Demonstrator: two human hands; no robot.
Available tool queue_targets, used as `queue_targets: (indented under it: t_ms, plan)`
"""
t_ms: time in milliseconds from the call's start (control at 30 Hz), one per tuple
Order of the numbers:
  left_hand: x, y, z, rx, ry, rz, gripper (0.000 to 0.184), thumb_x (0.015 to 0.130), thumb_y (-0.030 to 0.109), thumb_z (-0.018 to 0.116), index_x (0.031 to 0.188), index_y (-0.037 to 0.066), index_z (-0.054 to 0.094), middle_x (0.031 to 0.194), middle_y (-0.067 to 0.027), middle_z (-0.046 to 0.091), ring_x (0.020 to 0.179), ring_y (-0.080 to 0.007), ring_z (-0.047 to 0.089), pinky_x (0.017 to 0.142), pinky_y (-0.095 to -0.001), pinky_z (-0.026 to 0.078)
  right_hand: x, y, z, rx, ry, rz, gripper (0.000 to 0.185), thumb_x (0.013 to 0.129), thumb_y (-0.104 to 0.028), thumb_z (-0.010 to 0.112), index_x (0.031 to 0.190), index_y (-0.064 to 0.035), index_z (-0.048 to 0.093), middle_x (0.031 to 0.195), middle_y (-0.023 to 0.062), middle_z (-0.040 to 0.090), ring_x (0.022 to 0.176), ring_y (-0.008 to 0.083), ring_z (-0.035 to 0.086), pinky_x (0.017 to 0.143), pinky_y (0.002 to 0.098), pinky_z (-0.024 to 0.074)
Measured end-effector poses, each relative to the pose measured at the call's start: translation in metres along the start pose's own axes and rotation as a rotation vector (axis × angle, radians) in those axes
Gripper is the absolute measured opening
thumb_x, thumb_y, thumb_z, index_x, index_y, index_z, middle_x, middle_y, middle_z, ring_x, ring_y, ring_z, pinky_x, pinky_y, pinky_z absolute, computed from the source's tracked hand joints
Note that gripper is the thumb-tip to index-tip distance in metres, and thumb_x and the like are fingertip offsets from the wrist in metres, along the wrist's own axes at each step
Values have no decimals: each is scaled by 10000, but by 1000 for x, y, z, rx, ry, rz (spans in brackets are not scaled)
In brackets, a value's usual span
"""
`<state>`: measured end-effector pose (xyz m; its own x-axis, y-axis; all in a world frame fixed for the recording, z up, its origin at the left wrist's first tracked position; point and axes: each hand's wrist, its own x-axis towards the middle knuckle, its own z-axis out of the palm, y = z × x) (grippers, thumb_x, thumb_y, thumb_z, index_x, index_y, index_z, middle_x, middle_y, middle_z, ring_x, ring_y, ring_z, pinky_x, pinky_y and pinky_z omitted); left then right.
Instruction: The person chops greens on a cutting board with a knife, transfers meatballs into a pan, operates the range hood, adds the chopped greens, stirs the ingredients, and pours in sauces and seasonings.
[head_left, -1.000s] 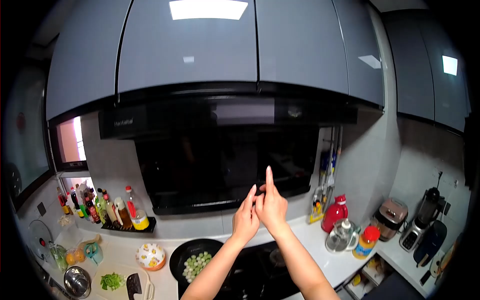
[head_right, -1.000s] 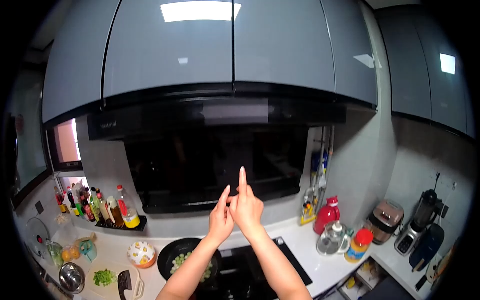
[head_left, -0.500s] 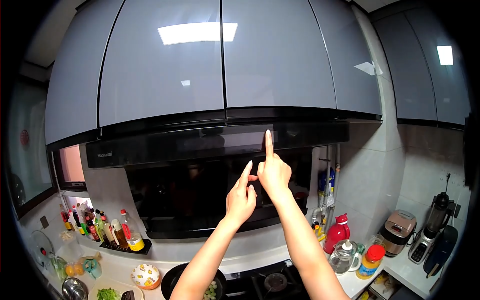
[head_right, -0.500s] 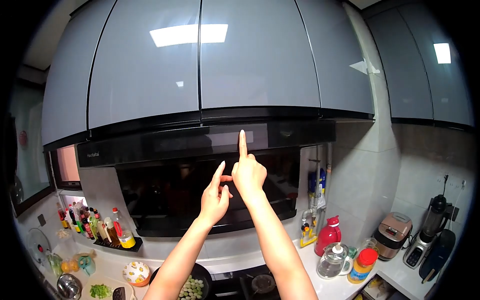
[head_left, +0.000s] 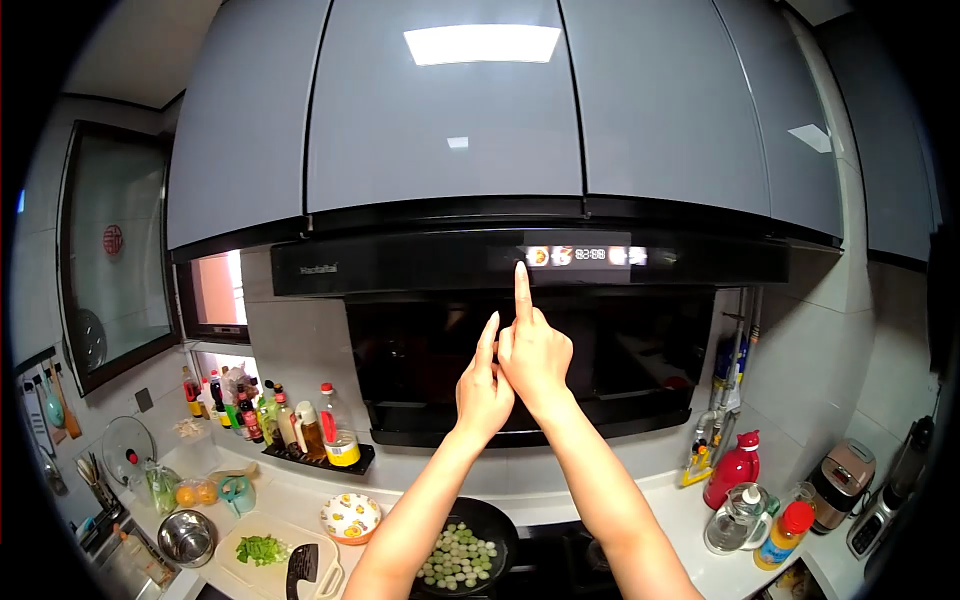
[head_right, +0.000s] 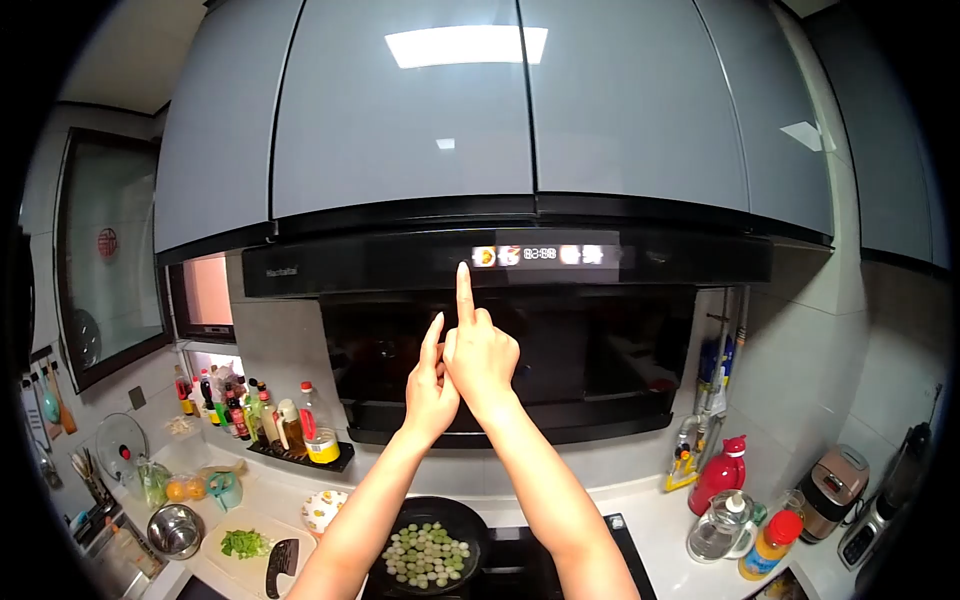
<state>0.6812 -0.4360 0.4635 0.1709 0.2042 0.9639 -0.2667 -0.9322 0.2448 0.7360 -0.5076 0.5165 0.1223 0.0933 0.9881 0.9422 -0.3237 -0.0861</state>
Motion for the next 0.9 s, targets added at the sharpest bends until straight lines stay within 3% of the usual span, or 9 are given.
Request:
queue_targets:
  t_ms: [133,233,367,500,700,733,800,867,900]
  plan:
    - [8,-1,-27,5,-58,-40,653,799,-57,454,1402,122,282,964,-115,617,639,-140,597,602,-245,466,8,-17,11,-35,19,29,766,732,-108,565,1424,-117,238,629,69,556,451,234,554,413,335,452]
    - [8,0,-33,-41,-73,-84,628,795,-25,471,1383,133,315,980,-111,626,649,-201,622,631,-318,507,15,-17,15,-98,28,24,802,716,-129,587,1431,-121,225,587,65,542,426,217,551,402,323,455]
    - [0,-1,-41,-111,-94,-125,627,804,-43,459,1384,148,317,972,-87,624,598,-168,603,614,-298,510,21,-22,10,-149,-50,75,776,726,-101,556,1429,-128,229,591,84,575,447,260,563,407,365,454]
    - [-35,-14,-62,-156,-116,-225,591,808,-45,465,1359,140,359,980,-69,618,573,-140,577,577,-275,495,-16,-29,14,90,148,35,716,734,-29,528,1400,-120,284,656,60,613,484,246,582,443,344,470]
    - [-175,-55,-132,-203,-69,-530,456,841,-23,427,1288,69,418,984,-79,613,592,-104,551,573,-225,478,-227,-59,10,192,-356,208,460,752,-60,563,1207,-73,501,720,119,639,499,269,590,444,341,454]
    - [-205,-63,-145,-188,-64,-575,439,844,-30,417,1274,58,424,975,-77,612,596,-100,549,576,-221,476,-271,-61,10,176,-361,148,406,749,-74,564,1153,-56,531,705,123,632,501,279,589,449,346,459]
    - [-281,-94,-167,-212,-29,-674,408,841,-47,406,1239,34,439,958,-71,608,597,-91,543,575,-217,471,-342,-73,-4,160,-592,209,290,751,-110,569,1023,-11,578,673,142,614,508,296,587,459,359,473]
    - [-337,-98,-189,-75,-46,-761,416,807,-62,419,1209,36,464,938,-65,615,573,-95,536,559,-227,468,-395,-90,-19,103,-816,331,132,763,-158,604,822,-40,614,683,130,627,544,280,603,480,347,482]
    - [-361,-97,-197,1,-66,-805,421,796,-65,421,1202,36,472,928,-60,618,568,-95,534,555,-230,468,-421,-96,-24,86,-908,357,232,788,-270,613,754,-41,619,653,134,620,537,275,603,471,353,480]
